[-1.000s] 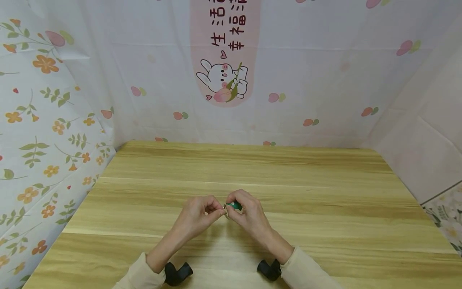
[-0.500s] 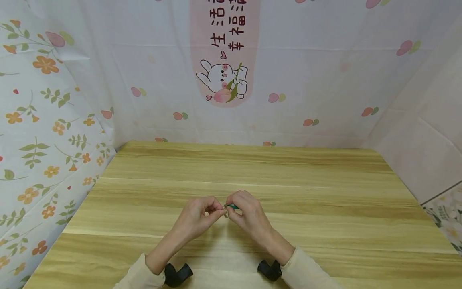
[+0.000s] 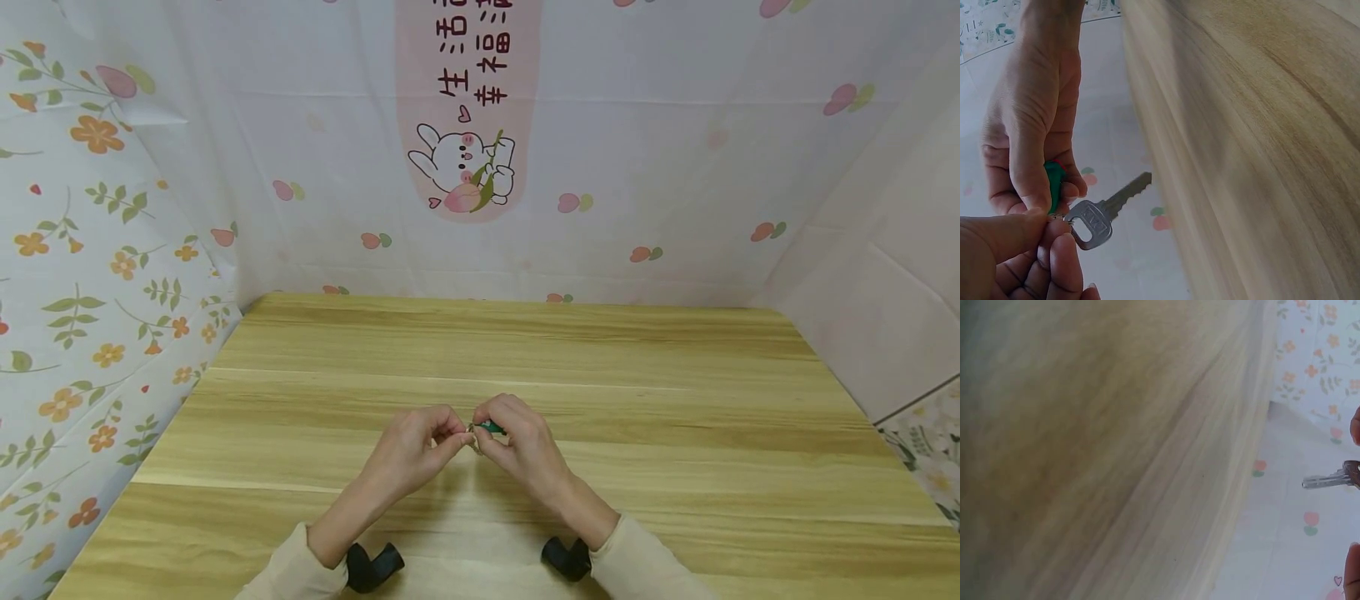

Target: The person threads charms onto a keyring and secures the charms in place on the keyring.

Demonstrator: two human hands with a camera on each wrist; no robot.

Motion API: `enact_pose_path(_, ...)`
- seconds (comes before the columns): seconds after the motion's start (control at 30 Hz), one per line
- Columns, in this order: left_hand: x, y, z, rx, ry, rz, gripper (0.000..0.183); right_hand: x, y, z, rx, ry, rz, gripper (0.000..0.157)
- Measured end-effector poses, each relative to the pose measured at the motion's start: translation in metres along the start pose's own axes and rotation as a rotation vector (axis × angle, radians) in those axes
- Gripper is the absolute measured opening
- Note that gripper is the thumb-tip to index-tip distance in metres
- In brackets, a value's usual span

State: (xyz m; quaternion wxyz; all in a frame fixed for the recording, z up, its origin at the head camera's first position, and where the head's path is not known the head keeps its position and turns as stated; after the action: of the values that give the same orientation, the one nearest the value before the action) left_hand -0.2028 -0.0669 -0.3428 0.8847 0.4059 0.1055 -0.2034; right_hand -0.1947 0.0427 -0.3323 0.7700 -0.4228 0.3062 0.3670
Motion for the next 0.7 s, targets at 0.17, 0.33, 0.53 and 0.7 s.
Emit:
enact_pose_path(0.17, 0.0000, 0.0034, -0.0002, -0.015, 0.002, -0.029, 0.012, -0.0002, -0.0001, -0.0012, -0.007, -0.035, 0.000, 0.019)
enact_pose_path(0.33, -0.0002, 0.0054, 0.0000, -0.043, 0.008, -0.048, 0.013, -0.0002, -0.0008, -0.0018, 0.004, -0.067, 0.014, 0.018)
enact_pose_path(0.53, -0.0001, 0.0032, 0.0002, -0.055, 0.035, -0.024, 0.013, -0.0009, -0.0012, -0.0021, 0.014, -0.093, 0.040, 0.018)
enact_pose_path(0.7, 0.0000, 0.0007, 0.0008, -0.062, 0.057, 0.013, 0.014, -0.0014, 0.0003, -0.0036, 0.001, -0.120, 0.020, 0.017)
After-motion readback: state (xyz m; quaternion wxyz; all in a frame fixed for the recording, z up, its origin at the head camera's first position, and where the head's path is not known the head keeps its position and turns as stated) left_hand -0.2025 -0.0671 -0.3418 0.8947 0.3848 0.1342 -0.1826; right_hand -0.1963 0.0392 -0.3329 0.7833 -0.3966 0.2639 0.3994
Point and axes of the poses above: each hand's wrist, its own x-axis away from the middle knuckle, its own z-axis out of the back of the hand, y = z × x, the point moved 10 cm from there along -x, towards the middle knuckle, and after that the axes turned 6 degrees about y, right-handed, at the moved point
